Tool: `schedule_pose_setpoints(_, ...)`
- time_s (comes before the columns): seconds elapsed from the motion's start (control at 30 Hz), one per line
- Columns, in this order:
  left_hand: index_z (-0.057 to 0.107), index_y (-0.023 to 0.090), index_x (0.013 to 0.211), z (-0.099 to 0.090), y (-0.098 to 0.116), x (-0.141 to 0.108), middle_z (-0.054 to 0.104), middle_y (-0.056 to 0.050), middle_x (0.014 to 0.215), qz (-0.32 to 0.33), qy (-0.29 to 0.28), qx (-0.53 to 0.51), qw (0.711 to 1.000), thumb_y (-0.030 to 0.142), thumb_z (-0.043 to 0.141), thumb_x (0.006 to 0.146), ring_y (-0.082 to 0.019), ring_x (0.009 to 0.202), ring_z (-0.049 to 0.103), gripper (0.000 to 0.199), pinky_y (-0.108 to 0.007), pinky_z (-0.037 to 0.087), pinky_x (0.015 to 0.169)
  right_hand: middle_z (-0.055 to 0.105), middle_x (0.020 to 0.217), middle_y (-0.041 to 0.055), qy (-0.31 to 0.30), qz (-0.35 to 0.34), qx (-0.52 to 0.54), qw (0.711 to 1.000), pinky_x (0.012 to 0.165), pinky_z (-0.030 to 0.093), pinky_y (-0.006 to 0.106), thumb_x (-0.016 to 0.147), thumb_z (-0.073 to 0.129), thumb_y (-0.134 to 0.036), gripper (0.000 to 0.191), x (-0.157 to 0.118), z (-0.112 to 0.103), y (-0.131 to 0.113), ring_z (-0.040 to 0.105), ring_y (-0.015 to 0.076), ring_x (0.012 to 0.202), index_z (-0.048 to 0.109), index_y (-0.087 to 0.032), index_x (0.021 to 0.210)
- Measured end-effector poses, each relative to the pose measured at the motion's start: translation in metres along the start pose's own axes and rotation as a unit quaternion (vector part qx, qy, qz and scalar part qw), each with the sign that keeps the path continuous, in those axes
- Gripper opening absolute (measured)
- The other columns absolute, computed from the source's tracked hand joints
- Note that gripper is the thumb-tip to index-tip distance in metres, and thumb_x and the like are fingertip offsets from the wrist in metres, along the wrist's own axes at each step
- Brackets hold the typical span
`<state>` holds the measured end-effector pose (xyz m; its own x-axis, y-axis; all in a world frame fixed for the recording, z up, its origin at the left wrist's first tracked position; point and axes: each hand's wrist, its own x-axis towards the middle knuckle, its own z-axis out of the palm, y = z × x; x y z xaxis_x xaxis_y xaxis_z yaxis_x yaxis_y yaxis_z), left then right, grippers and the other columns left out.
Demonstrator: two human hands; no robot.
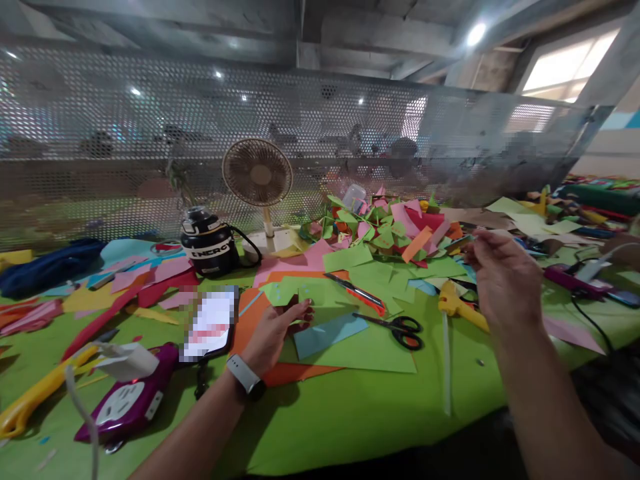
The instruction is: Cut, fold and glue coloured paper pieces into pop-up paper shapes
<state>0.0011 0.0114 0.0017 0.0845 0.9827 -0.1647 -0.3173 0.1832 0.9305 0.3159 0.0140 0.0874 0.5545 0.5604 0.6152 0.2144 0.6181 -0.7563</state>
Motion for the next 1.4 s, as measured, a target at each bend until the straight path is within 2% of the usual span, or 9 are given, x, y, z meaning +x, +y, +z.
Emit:
schedule_pose_setpoints(0.23, 0.070, 0.014, 0.073, 0.002, 0.003, -0.002, 0.066, -0.002, 0.072, 0.019, 0.015, 0.009, 1.000, 0.034, 0.084, 0.054, -0.012, 0.067, 0.060, 0.031, -0.023, 0.051, 0.062, 0.070, 0.085, 0.0024, 0.010, 0.046, -0.120, 0.992, 0.083, 0.051, 0.042, 0.062, 0.077, -0.036, 0.024, -0.018, -0.058, 0.026, 0.064, 0.0218, 0.082, 0.072, -0.024, 0.081)
schedule_pose_setpoints(0.4, 0.069, 0.013, 0.072, 0.004, 0.003, -0.001, 0.066, -0.002, 0.069, 0.014, 0.019, 0.023, 0.999, 0.037, 0.084, 0.052, -0.013, 0.065, 0.060, 0.034, -0.023, 0.050, 0.061, 0.067, 0.078, 0.0071, 0.048, 0.077, -0.189, 0.978, 0.078, 0.049, 0.045, 0.069, 0.070, -0.043, 0.025, -0.026, -0.101, 0.039, 0.062, 0.0257, 0.074, 0.071, -0.024, 0.085)
schedule_pose_setpoints(0.47, 0.070, 0.013, 0.072, 0.004, 0.003, -0.001, 0.066, -0.003, 0.070, 0.010, 0.021, 0.024, 0.999, 0.037, 0.084, 0.052, -0.013, 0.066, 0.060, 0.035, -0.024, 0.051, 0.062, 0.066, 0.079, 0.0077, 0.025, 0.081, -0.238, 0.968, 0.075, 0.049, 0.045, 0.075, 0.063, -0.046, 0.027, -0.027, -0.112, 0.043, 0.061, 0.0253, 0.070, 0.070, -0.026, 0.092)
schedule_pose_setpoints(0.57, 0.070, 0.014, 0.074, 0.004, 0.003, -0.002, 0.067, -0.003, 0.071, 0.012, 0.019, 0.025, 0.999, 0.035, 0.084, 0.052, -0.013, 0.066, 0.060, 0.034, -0.024, 0.051, 0.063, 0.065, 0.105, 0.0093, -0.045, 0.038, -0.314, 0.948, 0.079, 0.049, 0.043, 0.076, 0.058, -0.048, 0.034, -0.028, -0.119, 0.049, 0.062, 0.0257, 0.082, 0.067, -0.027, 0.101)
schedule_pose_setpoints(0.67, 0.068, 0.015, 0.072, 0.005, 0.004, -0.004, 0.067, -0.001, 0.070, 0.020, 0.020, 0.029, 0.999, 0.032, 0.084, 0.053, -0.013, 0.065, 0.060, 0.031, -0.025, 0.050, 0.063, 0.058, 0.121, 0.0104, -0.144, -0.029, -0.389, 0.909, 0.083, 0.049, 0.044, 0.072, 0.058, -0.048, 0.043, -0.028, -0.120, 0.059, 0.060, 0.0284, 0.098, 0.064, -0.024, 0.107)
schedule_pose_setpoints(0.8, 0.067, 0.015, 0.072, 0.007, 0.005, -0.005, 0.067, -0.001, 0.069, 0.021, 0.021, 0.034, 0.999, 0.032, 0.084, 0.051, -0.012, 0.063, 0.061, 0.032, -0.025, 0.049, 0.063, 0.061, 0.112, 0.0146, -0.273, -0.073, -0.522, 0.804, 0.090, 0.042, 0.052, 0.068, 0.052, -0.036, 0.047, -0.031, -0.118, 0.075, 0.056, 0.0339, 0.103, 0.061, -0.019, 0.111)
schedule_pose_setpoints(0.93, 0.065, 0.014, 0.072, 0.007, 0.005, -0.005, 0.066, -0.001, 0.067, 0.027, 0.015, 0.040, 0.999, 0.034, 0.083, 0.053, -0.012, 0.061, 0.060, 0.033, -0.024, 0.048, 0.060, 0.061, 0.105, 0.0159, -0.281, -0.131, -0.578, 0.755, 0.086, 0.042, 0.050, 0.066, 0.047, -0.022, 0.042, -0.037, -0.112, 0.083, 0.055, 0.0348, 0.096, 0.061, -0.020, 0.106)
schedule_pose_setpoints(1.03, 0.064, 0.015, 0.071, 0.005, 0.004, -0.004, 0.065, 0.000, 0.067, 0.034, 0.013, 0.039, 0.999, 0.033, 0.084, 0.054, -0.012, 0.062, 0.060, 0.032, -0.023, 0.047, 0.060, 0.059, 0.100, 0.0183, -0.251, -0.142, -0.585, 0.758, 0.082, 0.040, 0.049, 0.066, 0.049, -0.021, 0.041, -0.039, -0.107, 0.084, 0.053, 0.0372, 0.093, 0.061, -0.020, 0.105)
schedule_pose_setpoints(1.4, 0.063, 0.015, 0.071, 0.003, 0.003, -0.001, 0.067, 0.001, 0.067, 0.025, 0.007, 0.013, 1.000, 0.031, 0.084, 0.054, -0.011, 0.062, 0.061, 0.031, -0.023, 0.048, 0.063, 0.056, 0.092, 0.0140, -0.139, -0.118, -0.545, 0.818, 0.084, 0.038, 0.049, 0.063, 0.048, -0.024, 0.041, -0.044, -0.109, 0.073, 0.052, 0.0366, 0.094, 0.062, -0.026, 0.102)
